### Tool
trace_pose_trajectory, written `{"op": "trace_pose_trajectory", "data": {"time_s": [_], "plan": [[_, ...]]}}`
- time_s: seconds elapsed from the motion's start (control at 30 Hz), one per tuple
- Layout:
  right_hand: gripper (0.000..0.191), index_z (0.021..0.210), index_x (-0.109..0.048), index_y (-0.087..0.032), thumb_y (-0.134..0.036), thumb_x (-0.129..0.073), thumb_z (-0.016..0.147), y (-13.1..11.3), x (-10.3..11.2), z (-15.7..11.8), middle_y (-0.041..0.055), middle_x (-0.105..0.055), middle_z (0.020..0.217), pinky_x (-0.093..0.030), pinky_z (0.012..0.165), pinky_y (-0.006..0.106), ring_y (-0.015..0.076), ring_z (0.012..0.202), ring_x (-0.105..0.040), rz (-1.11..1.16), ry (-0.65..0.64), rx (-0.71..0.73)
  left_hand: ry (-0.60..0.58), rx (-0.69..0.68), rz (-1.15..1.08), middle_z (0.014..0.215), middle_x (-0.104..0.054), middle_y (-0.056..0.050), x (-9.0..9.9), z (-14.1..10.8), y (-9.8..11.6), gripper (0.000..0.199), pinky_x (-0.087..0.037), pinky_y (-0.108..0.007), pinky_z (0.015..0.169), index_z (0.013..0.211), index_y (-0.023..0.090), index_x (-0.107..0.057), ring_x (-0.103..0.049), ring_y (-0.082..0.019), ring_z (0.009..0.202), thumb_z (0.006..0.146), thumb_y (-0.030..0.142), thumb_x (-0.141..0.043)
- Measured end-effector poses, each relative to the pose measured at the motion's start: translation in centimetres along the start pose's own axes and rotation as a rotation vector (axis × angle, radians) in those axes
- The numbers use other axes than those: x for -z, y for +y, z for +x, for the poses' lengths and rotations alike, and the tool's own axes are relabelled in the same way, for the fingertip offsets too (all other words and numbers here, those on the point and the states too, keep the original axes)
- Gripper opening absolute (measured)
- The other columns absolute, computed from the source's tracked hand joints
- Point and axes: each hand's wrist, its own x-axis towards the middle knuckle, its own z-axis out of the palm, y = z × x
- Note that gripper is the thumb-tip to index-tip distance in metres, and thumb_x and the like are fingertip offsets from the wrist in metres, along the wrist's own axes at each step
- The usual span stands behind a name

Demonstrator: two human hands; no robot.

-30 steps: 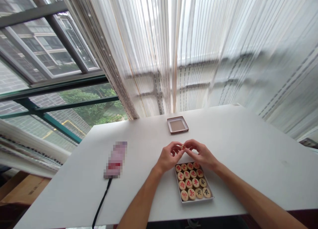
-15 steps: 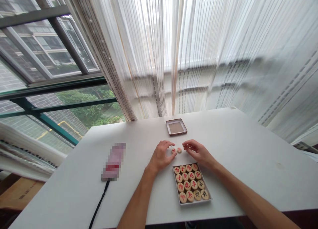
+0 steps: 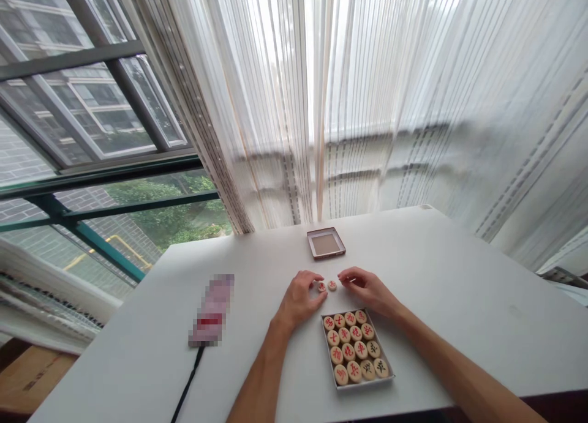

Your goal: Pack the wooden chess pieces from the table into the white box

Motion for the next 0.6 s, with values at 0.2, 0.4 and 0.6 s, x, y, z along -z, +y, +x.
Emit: {"op": "trace_pose_trajectory", "data": {"time_s": [0.2, 0.4, 0.6], "plan": [[0.03, 0.102, -0.072, -0.02, -0.045, -0.062, 0.089, 0.5, 0.2, -0.2, 0.0068, -0.075, 0.094, -0.055, 0.084, 0.037, 0.022, 0.088, -0.069, 0.045, -0.015, -0.043, 0.009, -0.011, -0.013, 0.102, -0.066, -0.005, -0.2, -0.1, 0.0, 0.03, -0.053, -0.036, 0.086, 0.109, 0.023, -0.066, -0.059, -0.022, 0.096, 0.08, 0.017, -0.072], [0.036, 0.111, -0.069, -0.02, -0.049, -0.06, 0.091, 0.8, 0.3, 0.2, 0.0088, -0.074, 0.102, -0.056, 0.083, 0.038, 0.0218, 0.087, -0.071, 0.095, 0.02, -0.082, 0.037, -0.016, -0.017, 0.103, -0.066, -0.004, -0.3, -0.1, -0.3, 0.029, -0.053, -0.035, 0.086, 0.108, 0.022, -0.066, -0.059, -0.022, 0.097, 0.081, 0.017, -0.072], [0.037, 0.104, -0.066, -0.02, -0.05, -0.072, 0.083, -2.3, 2.0, -0.5, 0.0081, -0.072, 0.1, -0.056, 0.089, 0.039, 0.0247, 0.096, -0.071, 0.154, 0.045, -0.082, 0.077, -0.03, -0.002, 0.103, -0.067, -0.005, -0.3, -0.2, -0.5, 0.023, -0.053, -0.038, 0.089, 0.106, 0.022, -0.065, -0.061, -0.021, 0.097, 0.084, 0.017, -0.069]]}}
